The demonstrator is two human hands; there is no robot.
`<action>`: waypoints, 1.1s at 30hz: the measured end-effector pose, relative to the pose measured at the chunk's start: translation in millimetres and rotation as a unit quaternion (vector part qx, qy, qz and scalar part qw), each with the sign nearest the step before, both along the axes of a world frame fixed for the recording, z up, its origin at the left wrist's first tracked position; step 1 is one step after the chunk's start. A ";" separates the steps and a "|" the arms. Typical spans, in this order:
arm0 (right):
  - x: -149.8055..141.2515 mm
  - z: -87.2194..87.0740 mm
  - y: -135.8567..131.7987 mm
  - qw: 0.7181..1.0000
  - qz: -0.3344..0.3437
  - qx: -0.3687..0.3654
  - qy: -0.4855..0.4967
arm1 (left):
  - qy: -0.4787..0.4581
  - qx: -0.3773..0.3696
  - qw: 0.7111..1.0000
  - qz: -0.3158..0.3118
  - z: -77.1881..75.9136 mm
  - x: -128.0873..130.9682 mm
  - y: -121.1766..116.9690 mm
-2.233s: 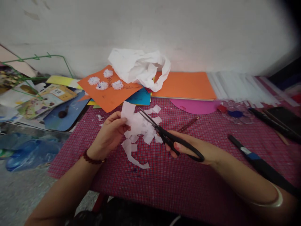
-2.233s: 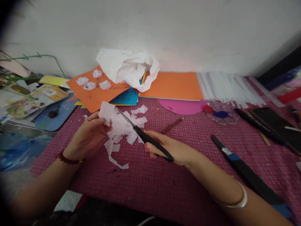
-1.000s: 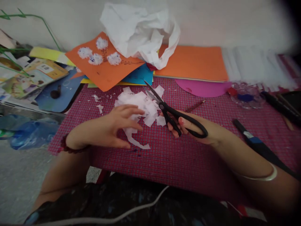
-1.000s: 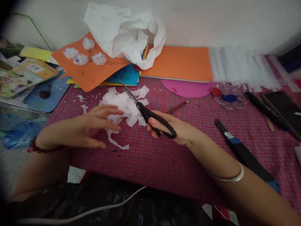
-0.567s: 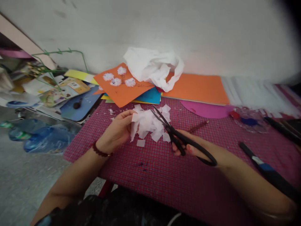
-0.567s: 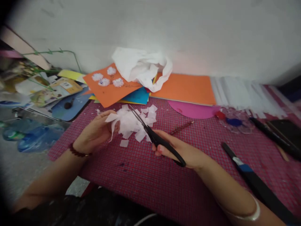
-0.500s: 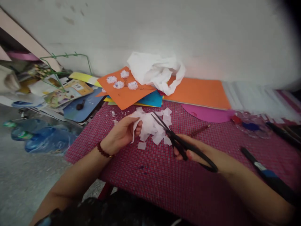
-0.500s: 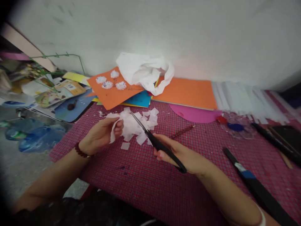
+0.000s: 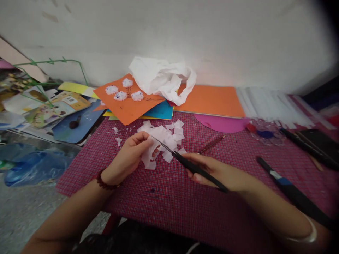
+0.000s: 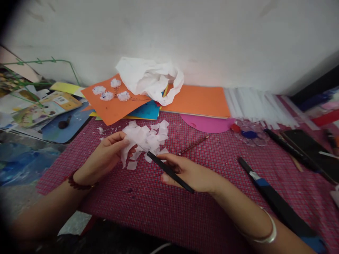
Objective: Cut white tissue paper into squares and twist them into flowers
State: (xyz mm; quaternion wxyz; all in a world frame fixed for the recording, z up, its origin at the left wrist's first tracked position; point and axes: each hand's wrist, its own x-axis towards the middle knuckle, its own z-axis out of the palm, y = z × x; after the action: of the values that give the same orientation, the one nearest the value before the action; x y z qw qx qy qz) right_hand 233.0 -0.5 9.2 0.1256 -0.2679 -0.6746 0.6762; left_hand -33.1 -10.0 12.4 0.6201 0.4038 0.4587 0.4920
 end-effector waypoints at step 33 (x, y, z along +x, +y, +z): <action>-1.0 -0.9 3.4 0.996 -0.091 -0.009 0.024 | -0.015 -0.035 0.999 -0.012 -2.3 -6.9 3.8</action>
State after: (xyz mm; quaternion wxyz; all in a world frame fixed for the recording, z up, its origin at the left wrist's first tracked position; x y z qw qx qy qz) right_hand 232.0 2.9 8.3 0.1999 -0.3129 -0.6386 0.6740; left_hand -40.0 -6.2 10.0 0.6466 0.3795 0.4612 0.4745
